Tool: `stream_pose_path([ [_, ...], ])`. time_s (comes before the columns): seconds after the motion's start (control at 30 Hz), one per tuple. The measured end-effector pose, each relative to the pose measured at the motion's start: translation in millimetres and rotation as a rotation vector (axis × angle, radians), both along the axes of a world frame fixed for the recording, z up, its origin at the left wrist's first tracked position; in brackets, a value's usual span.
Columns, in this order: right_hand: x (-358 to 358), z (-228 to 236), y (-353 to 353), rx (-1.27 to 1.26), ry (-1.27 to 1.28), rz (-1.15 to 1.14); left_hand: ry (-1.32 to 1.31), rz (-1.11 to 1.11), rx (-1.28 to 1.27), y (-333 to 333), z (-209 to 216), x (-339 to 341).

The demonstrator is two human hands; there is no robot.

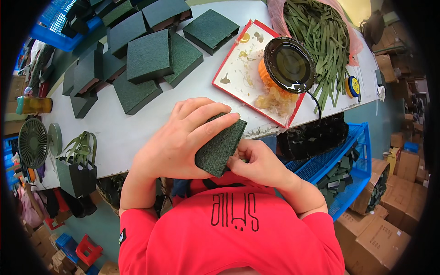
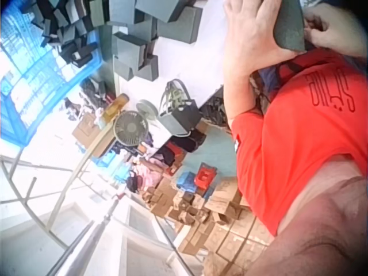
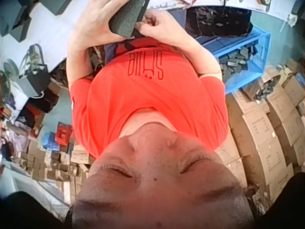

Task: The person sits at a workbench and repeatedly wraps green rectangular sponges with green fabric strips. They pick up a sponge, wrap the strip around it, and place the finished item into a blue basket. The workspace includes a pile of unwrapped sponges, a container of liquid, and a bag of fabric strips.

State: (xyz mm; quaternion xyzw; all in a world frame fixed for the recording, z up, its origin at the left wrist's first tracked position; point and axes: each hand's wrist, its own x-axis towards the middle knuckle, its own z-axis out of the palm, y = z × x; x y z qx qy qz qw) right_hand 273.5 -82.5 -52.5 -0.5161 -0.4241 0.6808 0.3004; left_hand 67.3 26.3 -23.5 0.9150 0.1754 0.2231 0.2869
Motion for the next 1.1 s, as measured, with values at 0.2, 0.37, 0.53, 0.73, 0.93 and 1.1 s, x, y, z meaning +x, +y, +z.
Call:
stream_pose_path([
  [0.2, 1, 9, 5, -0.015, -0.052, 0.011, 0.007, 0.061, 0.032, 0, -3, -1],
  [0.37, 14, 3, 2, 0.132, 0.101, -0.086, -0.052, 0.136, -0.019, 3, -5, -7],
  [0.53, 14, -9, -1, 0.578, -0.271, -0.399, -0.058, 0.172, 0.012, 5, -1, -10],
  [0.73, 23, 7, -23, -0.043, 0.241, 0.007, -0.121, 0.238, 0.067, 1, 0, -5],
  [0.93, 1, -1, -21, -0.149, 0.648, -0.504, -0.104, 0.146, -0.002, -9, 3, 6],
  [1.1, 33, -16, -24, 0.022, 0.702, -0.822, -0.022, 0.197, -0.015, -9, -2, -15],
])
